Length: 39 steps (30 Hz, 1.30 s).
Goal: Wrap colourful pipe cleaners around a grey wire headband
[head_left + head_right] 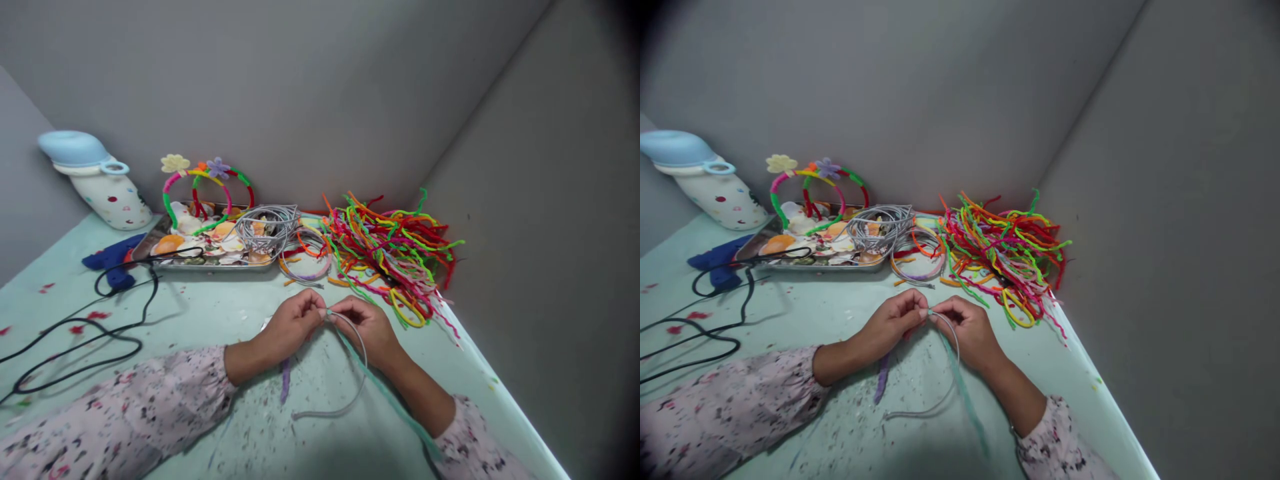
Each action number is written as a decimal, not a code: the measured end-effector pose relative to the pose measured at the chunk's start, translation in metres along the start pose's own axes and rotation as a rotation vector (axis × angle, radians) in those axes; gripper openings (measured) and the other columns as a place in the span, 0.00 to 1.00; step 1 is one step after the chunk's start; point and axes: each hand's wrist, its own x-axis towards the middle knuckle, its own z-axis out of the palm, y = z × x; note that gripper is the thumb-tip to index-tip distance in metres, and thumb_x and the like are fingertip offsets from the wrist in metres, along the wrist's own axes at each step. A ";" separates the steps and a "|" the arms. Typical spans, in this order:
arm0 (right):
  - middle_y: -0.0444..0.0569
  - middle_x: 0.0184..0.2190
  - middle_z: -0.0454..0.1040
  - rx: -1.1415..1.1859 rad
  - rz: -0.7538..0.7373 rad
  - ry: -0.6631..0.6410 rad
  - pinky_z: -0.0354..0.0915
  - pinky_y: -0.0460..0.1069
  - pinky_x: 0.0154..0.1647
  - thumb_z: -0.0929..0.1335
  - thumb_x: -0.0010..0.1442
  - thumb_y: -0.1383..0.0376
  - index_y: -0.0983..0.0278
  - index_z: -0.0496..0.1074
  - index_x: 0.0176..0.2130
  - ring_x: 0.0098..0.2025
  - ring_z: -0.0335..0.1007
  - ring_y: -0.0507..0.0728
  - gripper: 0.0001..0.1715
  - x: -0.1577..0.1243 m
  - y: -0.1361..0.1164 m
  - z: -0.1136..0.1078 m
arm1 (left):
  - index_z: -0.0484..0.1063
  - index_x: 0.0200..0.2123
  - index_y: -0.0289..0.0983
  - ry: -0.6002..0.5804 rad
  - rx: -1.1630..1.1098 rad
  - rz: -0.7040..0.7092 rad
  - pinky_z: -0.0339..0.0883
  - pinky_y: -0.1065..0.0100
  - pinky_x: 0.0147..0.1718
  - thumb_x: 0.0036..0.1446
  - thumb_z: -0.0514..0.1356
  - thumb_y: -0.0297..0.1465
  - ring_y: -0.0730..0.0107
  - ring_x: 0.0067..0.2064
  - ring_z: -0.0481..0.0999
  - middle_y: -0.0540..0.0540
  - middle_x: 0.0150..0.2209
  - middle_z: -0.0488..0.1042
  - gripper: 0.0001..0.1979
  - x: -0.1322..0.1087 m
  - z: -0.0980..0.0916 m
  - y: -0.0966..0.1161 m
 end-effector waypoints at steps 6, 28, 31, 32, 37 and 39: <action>0.48 0.29 0.74 -0.148 -0.110 -0.013 0.63 0.48 0.31 0.69 0.58 0.60 0.62 0.76 0.35 0.30 0.67 0.53 0.09 -0.001 -0.003 -0.004 | 0.63 0.32 0.36 -0.014 0.006 -0.012 0.49 0.75 0.19 0.57 0.55 0.33 0.80 0.19 0.56 0.57 0.19 0.59 0.06 -0.001 0.000 0.003; 0.50 0.35 0.76 -0.631 -0.642 -0.005 0.67 0.47 0.38 0.65 0.61 0.70 0.64 0.71 0.42 0.38 0.72 0.53 0.08 -0.005 0.003 -0.012 | 0.63 0.31 0.36 -0.040 -0.032 -0.057 0.47 0.77 0.16 0.55 0.56 0.31 0.81 0.18 0.56 0.57 0.18 0.59 0.05 0.001 0.001 0.003; 0.50 0.36 0.76 -0.678 -0.669 -0.011 0.67 0.47 0.37 0.64 0.62 0.71 0.64 0.71 0.42 0.38 0.73 0.53 0.09 -0.005 0.003 -0.013 | 0.64 0.30 0.36 -0.037 -0.030 -0.063 0.47 0.77 0.16 0.54 0.56 0.31 0.81 0.18 0.55 0.57 0.18 0.59 0.05 0.001 0.001 0.002; 0.50 0.36 0.76 -0.686 -0.673 -0.016 0.67 0.47 0.37 0.64 0.62 0.71 0.64 0.71 0.42 0.38 0.73 0.53 0.09 -0.005 0.003 -0.014 | 0.64 0.30 0.36 -0.037 -0.028 -0.063 0.47 0.77 0.16 0.55 0.56 0.31 0.81 0.17 0.55 0.57 0.18 0.59 0.05 0.001 0.001 0.001; 0.51 0.36 0.75 -0.590 -0.630 -0.019 0.68 0.48 0.38 0.64 0.61 0.72 0.63 0.70 0.43 0.39 0.72 0.54 0.10 -0.003 0.004 -0.013 | 0.63 0.32 0.36 -0.042 -0.014 -0.006 0.48 0.77 0.17 0.56 0.56 0.33 0.81 0.18 0.55 0.57 0.18 0.58 0.06 -0.001 0.001 0.001; 0.50 0.36 0.75 -0.518 -0.599 -0.007 0.68 0.48 0.38 0.64 0.61 0.72 0.62 0.70 0.43 0.38 0.71 0.54 0.10 -0.001 0.004 -0.012 | 0.62 0.33 0.37 -0.040 -0.001 0.015 0.49 0.77 0.18 0.57 0.55 0.35 0.80 0.19 0.56 0.57 0.19 0.59 0.07 -0.001 0.001 0.002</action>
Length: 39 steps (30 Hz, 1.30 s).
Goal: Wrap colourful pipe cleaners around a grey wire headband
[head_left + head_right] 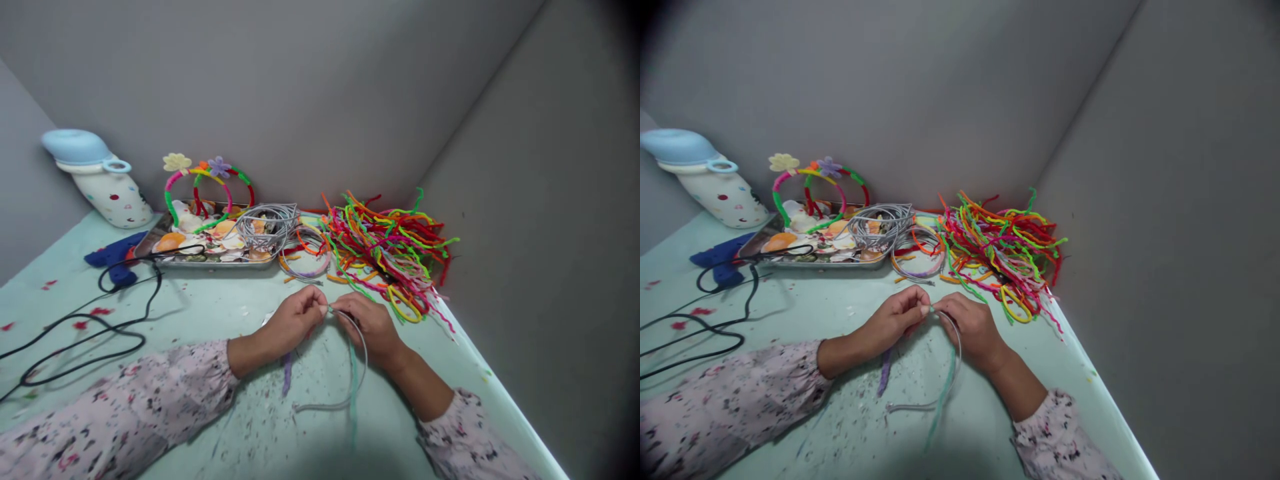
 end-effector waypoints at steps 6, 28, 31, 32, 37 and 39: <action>0.50 0.36 0.73 0.103 0.086 0.000 0.68 0.49 0.39 0.65 0.59 0.71 0.62 0.70 0.43 0.39 0.70 0.55 0.11 0.001 -0.002 0.002 | 0.63 0.33 0.36 0.035 0.046 0.013 0.48 0.76 0.20 0.57 0.57 0.37 0.81 0.20 0.55 0.57 0.21 0.59 0.10 0.000 0.000 -0.002; 0.55 0.49 0.67 -0.110 0.303 0.327 0.60 0.62 0.55 0.65 0.55 0.70 0.60 0.69 0.50 0.52 0.63 0.63 0.21 0.004 0.004 -0.008 | 0.60 0.31 0.37 0.134 -0.142 -0.030 0.48 0.77 0.17 0.57 0.56 0.38 0.82 0.18 0.57 0.57 0.20 0.59 0.11 0.005 -0.002 0.001; 0.52 0.42 0.71 -0.046 0.273 0.487 0.63 0.58 0.51 0.65 0.58 0.69 0.60 0.71 0.43 0.47 0.67 0.61 0.13 0.001 -0.010 -0.011 | 0.60 0.32 0.37 0.156 -0.140 -0.038 0.48 0.77 0.17 0.58 0.56 0.38 0.82 0.17 0.56 0.58 0.20 0.59 0.10 0.007 -0.002 -0.001; 0.51 0.39 0.72 0.013 0.296 0.489 0.64 0.56 0.48 0.64 0.59 0.68 0.61 0.71 0.41 0.44 0.68 0.59 0.10 0.001 -0.014 -0.011 | 0.60 0.32 0.37 0.159 -0.137 -0.039 0.48 0.77 0.17 0.58 0.55 0.38 0.82 0.17 0.56 0.58 0.19 0.60 0.10 0.007 -0.002 0.000; 0.46 0.28 0.72 0.319 0.620 0.197 0.65 0.48 0.31 0.64 0.62 0.59 0.62 0.70 0.34 0.30 0.69 0.54 0.10 0.007 -0.031 -0.001 | 0.60 0.31 0.37 0.148 -0.141 -0.041 0.49 0.77 0.17 0.58 0.55 0.38 0.83 0.17 0.57 0.57 0.21 0.62 0.11 0.005 -0.001 0.003; 0.42 0.21 0.69 0.458 0.807 0.160 0.61 0.45 0.24 0.63 0.62 0.56 0.62 0.68 0.33 0.23 0.65 0.51 0.13 0.010 -0.032 0.003 | 0.60 0.31 0.36 0.139 -0.138 -0.034 0.49 0.77 0.17 0.58 0.54 0.38 0.83 0.17 0.58 0.56 0.23 0.63 0.10 0.004 -0.001 0.003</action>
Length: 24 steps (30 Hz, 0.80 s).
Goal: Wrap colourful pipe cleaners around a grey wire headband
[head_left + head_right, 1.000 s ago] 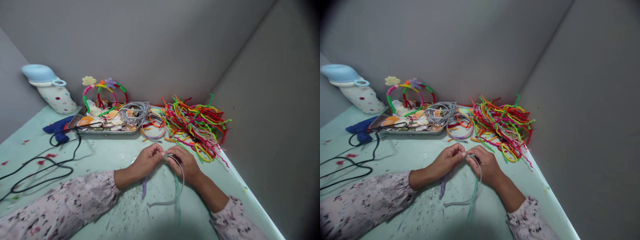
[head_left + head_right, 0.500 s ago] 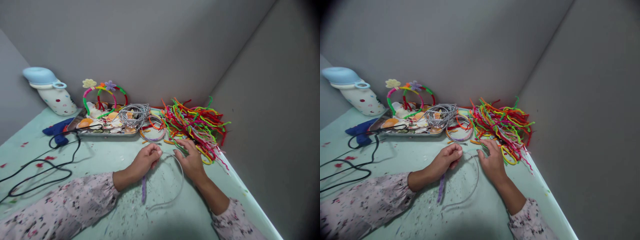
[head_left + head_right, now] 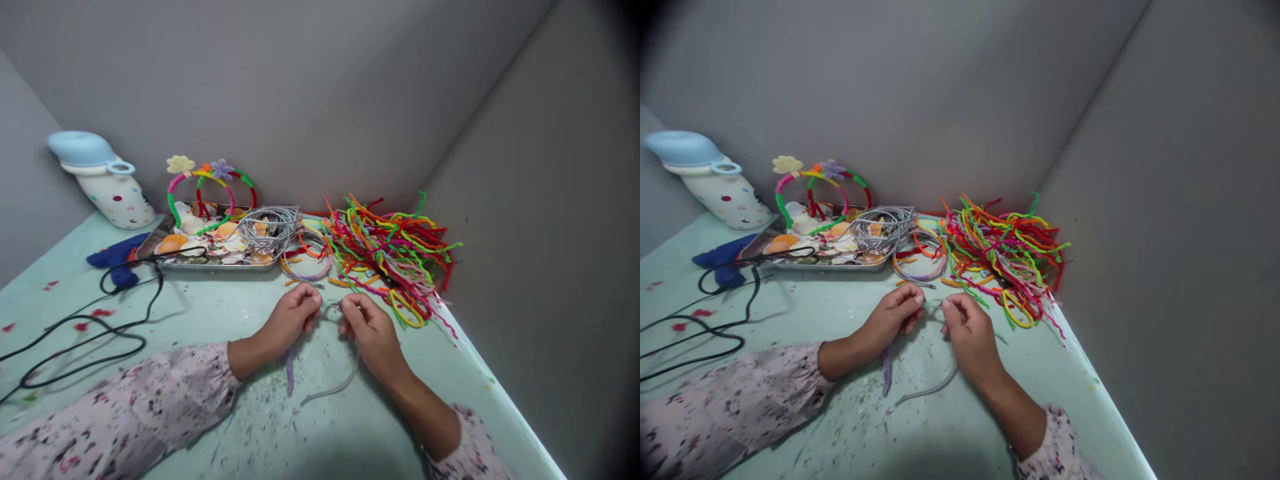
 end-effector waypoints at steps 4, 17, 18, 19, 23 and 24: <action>0.40 0.19 0.69 0.315 0.258 -0.130 0.54 0.42 0.15 0.65 0.59 0.51 0.63 0.66 0.29 0.16 0.60 0.47 0.18 0.005 0.005 0.004 | 0.61 0.31 0.36 -0.007 0.024 0.019 0.49 0.76 0.18 0.59 0.54 0.37 0.83 0.18 0.58 0.55 0.23 0.63 0.10 0.000 0.000 -0.002; 0.42 0.20 0.70 0.576 0.437 -0.301 0.50 0.39 0.11 0.69 0.55 0.54 0.67 0.68 0.28 0.15 0.63 0.45 0.18 0.007 0.009 0.006 | 0.62 0.30 0.36 -0.045 0.096 0.045 0.49 0.75 0.18 0.56 0.57 0.38 0.81 0.19 0.57 0.55 0.21 0.62 0.11 0.000 0.000 -0.004; 0.42 0.20 0.70 0.572 0.428 -0.293 0.49 0.39 0.12 0.69 0.55 0.54 0.67 0.68 0.27 0.15 0.63 0.45 0.18 0.007 0.009 0.007 | 0.62 0.31 0.36 -0.046 0.096 0.045 0.49 0.75 0.18 0.56 0.57 0.37 0.81 0.19 0.57 0.55 0.21 0.62 0.11 -0.001 0.001 -0.003; 0.42 0.20 0.70 0.569 0.418 -0.284 0.49 0.39 0.12 0.69 0.54 0.54 0.67 0.68 0.27 0.15 0.62 0.44 0.18 0.006 0.009 0.007 | 0.62 0.31 0.36 -0.044 0.098 0.045 0.49 0.75 0.18 0.56 0.57 0.37 0.80 0.19 0.57 0.55 0.21 0.62 0.10 -0.001 0.001 -0.003; 0.41 0.19 0.69 0.545 0.393 -0.243 0.49 0.39 0.12 0.69 0.54 0.54 0.67 0.68 0.26 0.14 0.60 0.44 0.18 0.005 0.010 0.009 | 0.62 0.31 0.36 -0.008 0.138 0.066 0.50 0.75 0.19 0.56 0.57 0.35 0.80 0.19 0.56 0.56 0.20 0.60 0.09 -0.002 0.003 -0.002; 0.41 0.19 0.68 0.531 0.388 -0.230 0.48 0.39 0.12 0.69 0.54 0.54 0.66 0.68 0.26 0.14 0.59 0.44 0.18 0.004 0.011 0.010 | 0.62 0.30 0.36 -0.002 0.148 0.073 0.50 0.75 0.20 0.56 0.57 0.35 0.80 0.19 0.56 0.57 0.20 0.60 0.09 -0.002 0.002 -0.002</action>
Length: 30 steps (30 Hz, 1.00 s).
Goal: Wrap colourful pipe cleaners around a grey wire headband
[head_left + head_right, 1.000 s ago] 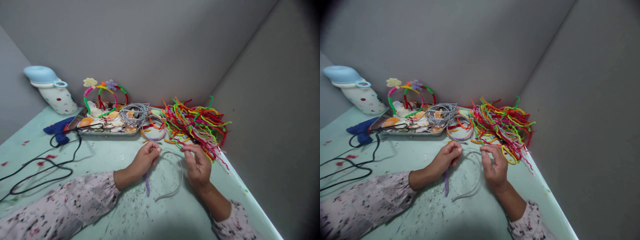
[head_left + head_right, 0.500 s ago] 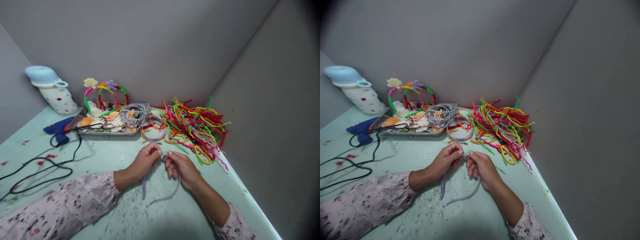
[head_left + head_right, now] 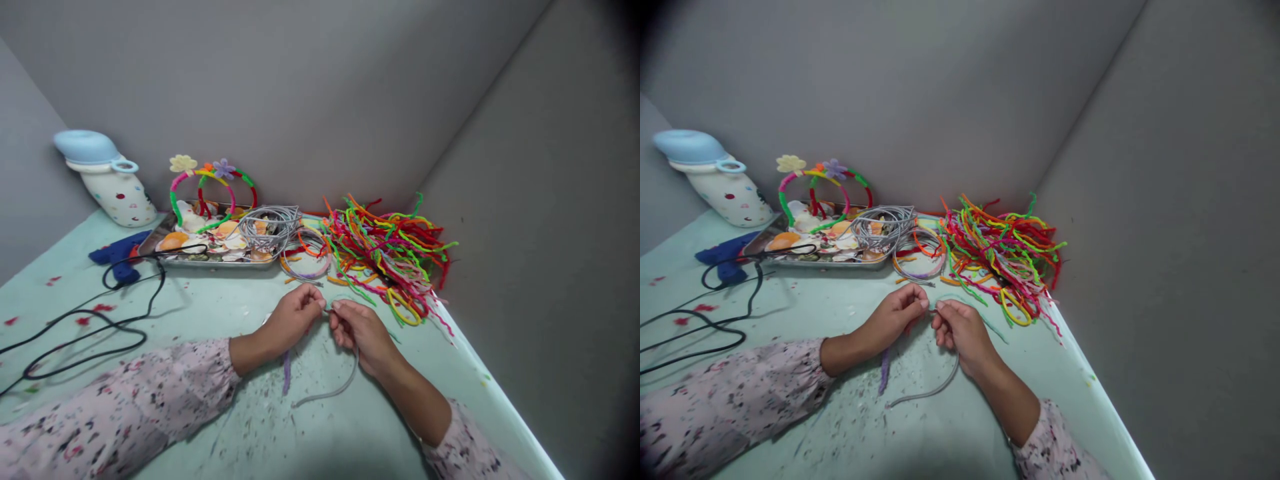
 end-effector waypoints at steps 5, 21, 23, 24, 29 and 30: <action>0.40 0.15 0.66 -0.059 -0.030 0.041 0.48 0.40 0.12 0.68 0.54 0.53 0.66 0.67 0.24 0.13 0.57 0.44 0.19 0.001 0.003 0.002 | 0.63 0.32 0.36 0.005 0.003 0.017 0.50 0.76 0.19 0.56 0.56 0.35 0.80 0.19 0.57 0.57 0.19 0.61 0.08 0.001 -0.001 -0.007; 0.40 0.13 0.66 -0.300 -0.179 0.145 0.49 0.42 0.14 0.64 0.59 0.55 0.64 0.67 0.25 0.13 0.53 0.46 0.18 -0.004 0.010 0.006 | 0.62 0.35 0.37 -0.008 -0.009 0.032 0.50 0.77 0.15 0.55 0.57 0.37 0.81 0.17 0.57 0.57 0.20 0.62 0.11 0.004 -0.001 -0.012; 0.40 0.13 0.66 -0.319 -0.197 0.149 0.50 0.42 0.15 0.64 0.60 0.55 0.64 0.66 0.25 0.14 0.53 0.46 0.18 -0.005 0.011 0.006 | 0.62 0.35 0.37 -0.004 -0.013 0.027 0.51 0.77 0.14 0.55 0.58 0.38 0.81 0.17 0.57 0.56 0.20 0.63 0.11 0.005 0.000 -0.012; 0.40 0.14 0.67 -0.321 -0.205 0.147 0.50 0.42 0.15 0.64 0.60 0.55 0.64 0.66 0.26 0.14 0.54 0.46 0.18 -0.005 0.010 0.006 | 0.62 0.35 0.37 -0.002 -0.013 0.027 0.51 0.77 0.15 0.55 0.58 0.38 0.81 0.17 0.57 0.56 0.21 0.63 0.11 0.005 0.000 -0.012; 0.40 0.14 0.67 -0.310 -0.212 0.114 0.51 0.42 0.16 0.62 0.61 0.55 0.64 0.65 0.28 0.14 0.54 0.46 0.16 -0.007 0.008 0.007 | 0.62 0.34 0.36 0.010 -0.011 0.041 0.51 0.77 0.16 0.55 0.57 0.36 0.81 0.17 0.57 0.56 0.20 0.63 0.10 0.007 -0.001 -0.014; 0.39 0.15 0.67 -0.307 -0.207 0.106 0.51 0.42 0.16 0.62 0.61 0.56 0.64 0.65 0.28 0.14 0.54 0.46 0.16 -0.007 0.008 0.007 | 0.63 0.34 0.36 0.018 -0.005 0.050 0.50 0.77 0.17 0.55 0.57 0.36 0.81 0.18 0.57 0.56 0.21 0.63 0.09 0.007 -0.001 -0.014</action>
